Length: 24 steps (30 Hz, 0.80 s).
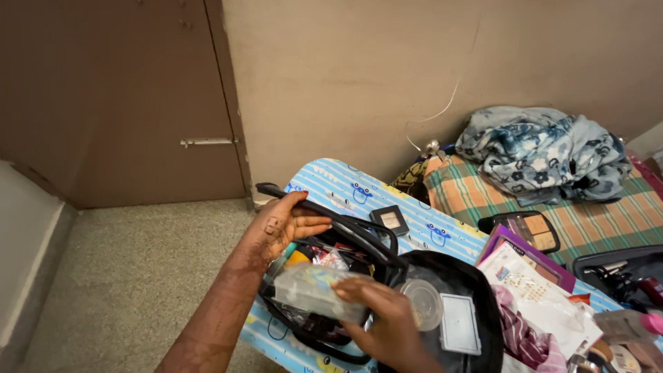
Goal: The person organizes various makeup items and personal care products by placing them into clear and black pouches, then packs the pouches and additional loose items into a suitcase.
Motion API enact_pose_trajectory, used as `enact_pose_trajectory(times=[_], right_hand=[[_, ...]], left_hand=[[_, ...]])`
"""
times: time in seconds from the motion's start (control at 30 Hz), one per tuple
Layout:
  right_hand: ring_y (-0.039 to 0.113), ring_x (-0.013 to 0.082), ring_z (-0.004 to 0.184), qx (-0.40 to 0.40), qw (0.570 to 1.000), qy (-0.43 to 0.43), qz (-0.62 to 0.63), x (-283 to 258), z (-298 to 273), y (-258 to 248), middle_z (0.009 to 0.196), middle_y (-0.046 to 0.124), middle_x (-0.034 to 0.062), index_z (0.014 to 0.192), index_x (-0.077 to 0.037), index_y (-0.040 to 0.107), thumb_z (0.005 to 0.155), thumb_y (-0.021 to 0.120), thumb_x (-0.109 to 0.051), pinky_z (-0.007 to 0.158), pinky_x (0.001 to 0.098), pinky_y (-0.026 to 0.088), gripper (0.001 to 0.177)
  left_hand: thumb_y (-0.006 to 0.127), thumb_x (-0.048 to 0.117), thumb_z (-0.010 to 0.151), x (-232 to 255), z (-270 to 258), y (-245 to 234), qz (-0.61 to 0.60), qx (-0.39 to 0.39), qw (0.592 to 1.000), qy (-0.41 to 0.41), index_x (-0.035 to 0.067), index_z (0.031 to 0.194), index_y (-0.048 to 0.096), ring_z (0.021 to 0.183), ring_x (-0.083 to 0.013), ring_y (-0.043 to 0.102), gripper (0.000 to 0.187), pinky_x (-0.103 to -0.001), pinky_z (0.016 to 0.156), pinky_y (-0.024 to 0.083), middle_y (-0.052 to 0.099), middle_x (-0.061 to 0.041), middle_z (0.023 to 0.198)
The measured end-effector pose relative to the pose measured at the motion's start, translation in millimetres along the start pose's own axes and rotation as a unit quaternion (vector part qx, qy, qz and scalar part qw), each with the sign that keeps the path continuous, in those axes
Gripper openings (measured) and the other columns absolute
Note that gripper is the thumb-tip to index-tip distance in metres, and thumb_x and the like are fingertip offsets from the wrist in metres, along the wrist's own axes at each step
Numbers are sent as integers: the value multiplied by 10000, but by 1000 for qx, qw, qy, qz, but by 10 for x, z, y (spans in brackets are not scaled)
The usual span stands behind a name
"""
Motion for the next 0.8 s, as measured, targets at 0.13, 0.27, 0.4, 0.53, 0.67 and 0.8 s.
enact_pose_trajectory(times=[0.13,0.27,0.4,0.53,0.67,0.8], right_hand=[[705,290,1185,35,995,9,-91,315,230,373,1204,759,134,1066,-20,730,677,830,-1,982,373,563,402],[702,315,1185,76,983,-36,-161,501,417,584,1205,735,138,1072,-52,727,732,827,-36,987,394,566,355],[737,317,942,17,983,7,-185,565,419,757,1133,737,145,1127,-70,724,820,819,-125,767,403,604,325],[738,317,892,-35,976,29,-215,563,322,880,1084,736,124,1170,-91,690,916,752,-164,689,416,598,272],[693,351,997,-149,942,233,-189,677,163,922,1153,711,132,1344,-180,586,998,685,-250,791,470,565,366],[618,433,1185,-27,982,56,-181,309,41,516,1368,607,265,1367,-80,547,831,805,-215,937,473,527,610]], left_hand=[[486,273,1004,22,-27,93,-1,9,1000,-12,-142,1249,506,1012,-441,730,482,-489,854,644,653,-351,1169],[468,270,994,-65,-34,57,-24,38,998,-41,-146,1226,472,1013,-480,727,476,-492,828,617,645,-371,1173],[468,242,975,-166,-129,-21,-39,24,998,-44,-137,1199,473,1013,-508,719,440,-502,807,646,643,-344,1165],[456,249,970,-323,-266,-184,-62,73,992,-79,-133,1152,467,1022,-511,718,423,-518,779,612,655,-316,1109],[481,273,956,-537,-429,-373,-41,48,995,-78,-84,1166,521,972,-463,718,416,-544,807,640,699,-327,1050],[491,297,949,-822,-574,-664,-42,125,985,-110,-64,1208,509,1009,-455,722,445,-582,875,623,700,-352,1082]])
Point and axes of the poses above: each hand's wrist, its own z-axis towards the middle knuckle, its own y-axis out of the palm, x = y × z, the point moved 5 cm from there along z, towards the middle knuckle
